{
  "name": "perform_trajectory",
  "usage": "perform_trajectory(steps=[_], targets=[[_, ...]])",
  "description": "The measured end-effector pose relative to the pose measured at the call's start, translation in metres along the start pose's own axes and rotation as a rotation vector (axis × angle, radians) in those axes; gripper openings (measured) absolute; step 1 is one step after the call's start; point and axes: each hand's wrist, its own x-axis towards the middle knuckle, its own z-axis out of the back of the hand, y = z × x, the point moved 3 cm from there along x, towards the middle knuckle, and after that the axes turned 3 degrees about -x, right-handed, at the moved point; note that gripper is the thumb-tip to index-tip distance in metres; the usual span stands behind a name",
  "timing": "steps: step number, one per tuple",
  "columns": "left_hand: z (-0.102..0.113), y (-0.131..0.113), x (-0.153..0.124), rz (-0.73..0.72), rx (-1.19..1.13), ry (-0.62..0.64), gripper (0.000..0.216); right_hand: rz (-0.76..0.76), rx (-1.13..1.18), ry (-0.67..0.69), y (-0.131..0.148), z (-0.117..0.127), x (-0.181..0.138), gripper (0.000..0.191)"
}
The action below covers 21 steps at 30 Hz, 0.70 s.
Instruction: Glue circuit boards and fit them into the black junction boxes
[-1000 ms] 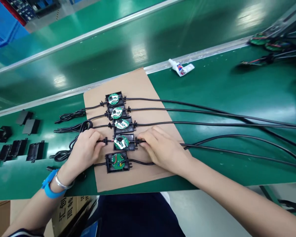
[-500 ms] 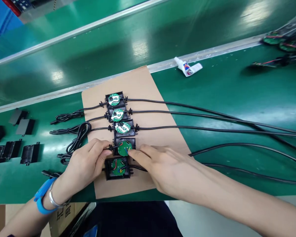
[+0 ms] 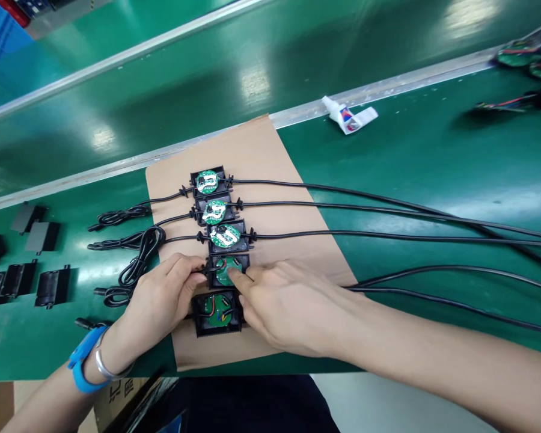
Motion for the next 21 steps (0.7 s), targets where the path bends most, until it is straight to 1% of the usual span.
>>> perform_trajectory(steps=[4, 7, 9, 11, 13, 15, 18, 21], targets=[[0.0, 0.01, 0.002, 0.062, -0.121, 0.038, 0.014, 0.003, -0.088, -0.041, -0.002, -0.005, 0.001, 0.037], [0.001, 0.016, 0.004, 0.112, -0.185, 0.048, 0.013, -0.039, -0.099, -0.065, -0.001, -0.004, 0.003, 0.034], [0.002, 0.015, 0.004, 0.121, -0.193, 0.023, 0.008, -0.052, -0.071, -0.065, 0.0, -0.003, 0.005, 0.031], [0.003, 0.013, 0.004, 0.083, -0.178, -0.039, 0.005, -0.049, -0.037, -0.061, 0.002, -0.001, 0.007, 0.028], [0.004, 0.008, 0.003, 0.008, -0.117, -0.101, 0.006, -0.051, -0.009, -0.059, 0.002, -0.001, 0.008, 0.027], [0.004, 0.004, 0.003, -0.072, -0.013, -0.12, 0.009, -0.064, 0.007, -0.06, 0.001, -0.001, 0.008, 0.026], [0.002, -0.006, 0.003, -0.158, 0.167, -0.081, 0.016, -0.063, 0.022, -0.064, 0.0, -0.003, 0.008, 0.025], [-0.003, -0.02, 0.004, -0.22, 0.463, -0.032, 0.016, -0.031, 0.018, -0.078, 0.001, -0.003, 0.009, 0.024]])
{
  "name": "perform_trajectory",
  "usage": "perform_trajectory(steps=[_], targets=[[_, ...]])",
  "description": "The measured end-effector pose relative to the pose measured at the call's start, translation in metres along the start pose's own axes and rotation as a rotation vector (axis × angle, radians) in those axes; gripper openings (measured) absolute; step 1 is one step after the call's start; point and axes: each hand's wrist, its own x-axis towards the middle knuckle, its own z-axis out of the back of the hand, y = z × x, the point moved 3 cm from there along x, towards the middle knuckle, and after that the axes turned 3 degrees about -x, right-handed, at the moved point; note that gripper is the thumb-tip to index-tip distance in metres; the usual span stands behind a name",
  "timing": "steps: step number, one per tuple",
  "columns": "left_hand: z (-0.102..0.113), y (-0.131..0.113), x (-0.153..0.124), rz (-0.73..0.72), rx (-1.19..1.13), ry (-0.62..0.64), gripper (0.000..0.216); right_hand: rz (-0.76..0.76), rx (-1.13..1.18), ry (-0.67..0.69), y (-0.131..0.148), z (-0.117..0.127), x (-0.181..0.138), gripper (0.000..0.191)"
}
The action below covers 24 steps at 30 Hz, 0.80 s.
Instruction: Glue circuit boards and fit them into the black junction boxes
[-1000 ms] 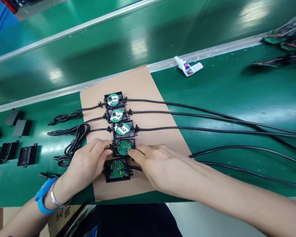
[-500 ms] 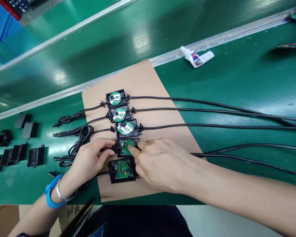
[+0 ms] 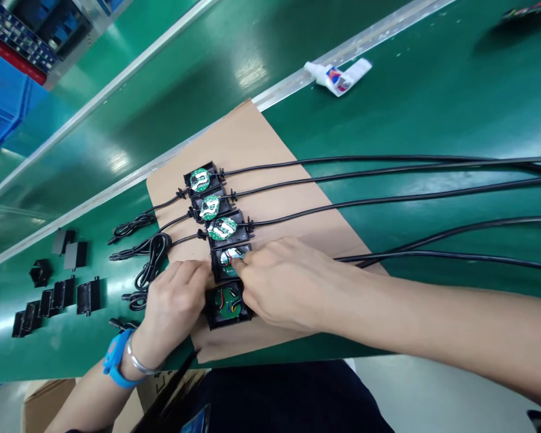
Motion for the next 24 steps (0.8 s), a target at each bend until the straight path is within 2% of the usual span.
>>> perform_trajectory(steps=[2, 4, 7, 10, 12, 14, 16, 19, 24], targets=[[0.0, -0.007, 0.0, -0.026, 0.165, 0.039, 0.017, 0.005, -0.006, -0.006, 0.001, 0.0, 0.001, 0.023], [-0.001, -0.009, -0.001, -0.021, 0.195, 0.068, 0.018, -0.014, -0.001, 0.007, 0.0, 0.0, 0.001, 0.023], [0.0, -0.002, -0.004, 0.028, 0.014, 0.091, 0.021, -0.044, 0.039, 0.033, -0.002, -0.001, 0.001, 0.026], [0.004, 0.007, -0.001, 0.105, -0.195, -0.006, 0.022, -0.036, 0.11, 0.041, -0.006, 0.001, -0.002, 0.03], [0.004, 0.007, 0.004, 0.047, -0.299, -0.021, 0.018, -0.065, 0.145, 0.056, -0.009, 0.002, -0.006, 0.035], [0.0, 0.005, 0.008, -0.072, -0.366, 0.056, 0.015, -0.127, 0.169, 0.078, -0.013, 0.003, -0.011, 0.037], [-0.004, 0.003, 0.01, -0.15, -0.388, 0.127, 0.02, -0.179, 0.195, 0.092, -0.015, 0.003, -0.015, 0.027], [-0.008, 0.002, 0.008, -0.187, -0.395, 0.126, 0.028, -0.201, 0.198, 0.058, -0.017, 0.007, -0.02, 0.008], [-0.008, -0.004, 0.002, -0.187, -0.385, 0.086, 0.035, -0.121, 0.222, 0.121, -0.018, 0.013, -0.017, 0.018]])
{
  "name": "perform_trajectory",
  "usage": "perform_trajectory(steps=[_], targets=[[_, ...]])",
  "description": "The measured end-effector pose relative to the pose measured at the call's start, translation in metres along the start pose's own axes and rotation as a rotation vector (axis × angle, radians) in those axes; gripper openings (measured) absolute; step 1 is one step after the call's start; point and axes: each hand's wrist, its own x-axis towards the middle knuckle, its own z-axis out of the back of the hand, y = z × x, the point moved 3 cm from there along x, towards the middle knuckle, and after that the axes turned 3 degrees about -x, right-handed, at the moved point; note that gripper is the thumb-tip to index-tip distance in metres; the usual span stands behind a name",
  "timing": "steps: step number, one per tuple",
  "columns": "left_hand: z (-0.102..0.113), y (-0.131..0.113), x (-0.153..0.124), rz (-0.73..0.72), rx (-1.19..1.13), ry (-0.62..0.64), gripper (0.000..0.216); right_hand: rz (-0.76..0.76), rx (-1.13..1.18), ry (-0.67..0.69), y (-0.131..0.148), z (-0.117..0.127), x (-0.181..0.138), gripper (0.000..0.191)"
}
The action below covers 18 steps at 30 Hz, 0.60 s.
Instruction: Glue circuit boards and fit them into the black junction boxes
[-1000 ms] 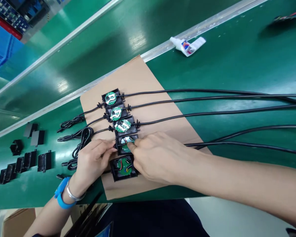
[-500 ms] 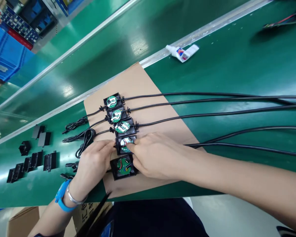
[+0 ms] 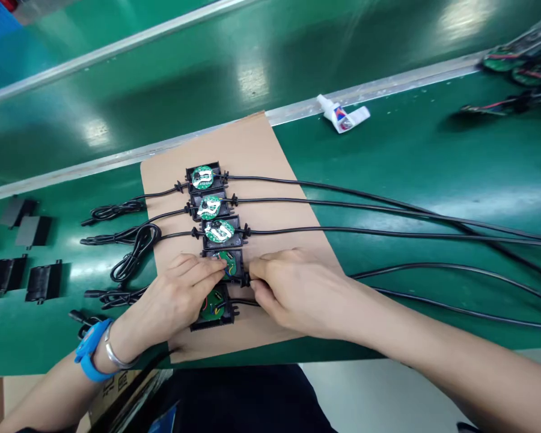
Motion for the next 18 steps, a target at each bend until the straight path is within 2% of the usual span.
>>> perform_trajectory(steps=[2, 6, 8, 11, 18], targets=[[-0.001, -0.002, -0.001, 0.009, -0.002, 0.003, 0.035, 0.071, 0.05, -0.061, 0.001, -0.001, 0.003, 0.019], [-0.001, -0.003, -0.002, 0.022, -0.002, 0.014, 0.032, 0.172, -0.051, -0.43, -0.001, -0.011, 0.004, 0.016], [0.0, -0.003, -0.001, 0.028, 0.002, 0.006, 0.031, 0.173, -0.136, -0.504, -0.005, -0.019, 0.003, 0.017], [0.002, -0.004, 0.001, 0.045, 0.013, -0.008, 0.033, 0.155, -0.161, -0.437, -0.01, -0.027, 0.0, 0.019], [-0.003, -0.01, 0.008, 0.049, 0.065, 0.004, 0.041, 0.183, -0.35, -0.258, 0.0, -0.02, 0.006, 0.023]])
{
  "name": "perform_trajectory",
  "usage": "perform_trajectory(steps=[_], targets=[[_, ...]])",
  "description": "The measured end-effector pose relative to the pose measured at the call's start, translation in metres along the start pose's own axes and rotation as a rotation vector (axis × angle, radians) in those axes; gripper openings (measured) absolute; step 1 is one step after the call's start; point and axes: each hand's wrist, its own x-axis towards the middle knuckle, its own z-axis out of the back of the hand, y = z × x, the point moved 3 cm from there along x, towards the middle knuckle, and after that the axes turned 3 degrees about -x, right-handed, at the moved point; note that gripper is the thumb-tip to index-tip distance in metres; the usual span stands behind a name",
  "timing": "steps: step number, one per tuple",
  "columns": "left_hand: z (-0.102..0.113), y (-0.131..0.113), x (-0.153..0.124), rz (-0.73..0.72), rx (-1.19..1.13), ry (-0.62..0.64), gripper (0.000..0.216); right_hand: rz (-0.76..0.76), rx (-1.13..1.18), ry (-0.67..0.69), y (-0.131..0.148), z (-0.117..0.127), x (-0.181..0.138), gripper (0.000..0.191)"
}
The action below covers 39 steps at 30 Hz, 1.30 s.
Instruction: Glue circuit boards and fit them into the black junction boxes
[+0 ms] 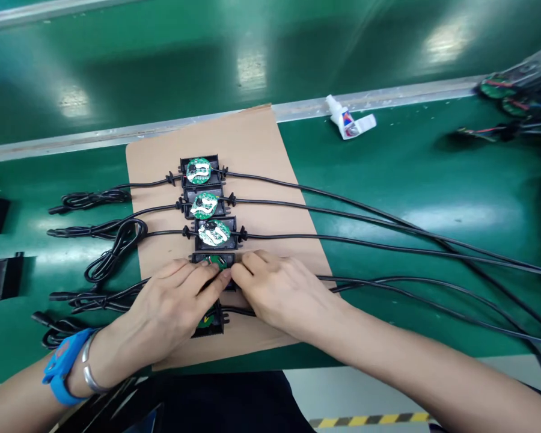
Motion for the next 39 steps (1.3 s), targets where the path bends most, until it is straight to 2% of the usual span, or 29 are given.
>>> perform_trajectory(steps=[4, 6, 15, 23, 26, 28, 30, 33, 35, 37, 39], targets=[[-0.006, -0.001, 0.001, 0.043, 0.02, 0.082, 0.042, -0.017, -0.076, -0.016, 0.004, -0.003, 0.0, 0.022], [-0.006, -0.001, -0.001, 0.06, 0.015, 0.079, 0.044, -0.035, -0.058, -0.05, 0.002, -0.003, -0.002, 0.022], [-0.005, -0.015, -0.007, 0.053, 0.128, 0.011, 0.046, -0.113, 0.253, -0.208, -0.013, -0.003, -0.007, 0.017], [-0.008, -0.021, -0.002, 0.022, 0.203, 0.092, 0.049, -0.086, 0.274, -0.19, -0.011, -0.011, -0.006, 0.024], [0.0, -0.019, -0.004, 0.051, 0.083, 0.115, 0.047, -0.071, 0.303, -0.187, -0.013, -0.004, -0.009, 0.024], [0.012, -0.011, -0.007, 0.11, -0.079, 0.105, 0.046, -0.049, 0.358, -0.147, -0.018, 0.003, -0.01, 0.023], [0.026, 0.007, -0.008, 0.2, -0.187, 0.023, 0.045, -0.049, 0.319, -0.156, -0.027, 0.01, -0.008, 0.02], [0.037, 0.045, -0.005, 0.339, -0.095, -0.113, 0.037, -0.088, 0.119, -0.228, -0.044, 0.011, 0.001, 0.019], [0.032, 0.068, -0.001, 0.381, -0.026, -0.057, 0.023, -0.087, 0.054, -0.23, -0.05, 0.004, 0.006, 0.016], [0.024, 0.079, 0.001, 0.387, -0.006, 0.008, 0.005, -0.063, 0.045, -0.244, -0.049, -0.002, 0.008, 0.012], [0.022, 0.079, 0.0, 0.377, -0.014, 0.008, 0.008, -0.042, 0.033, -0.286, -0.043, 0.002, 0.005, 0.011]])
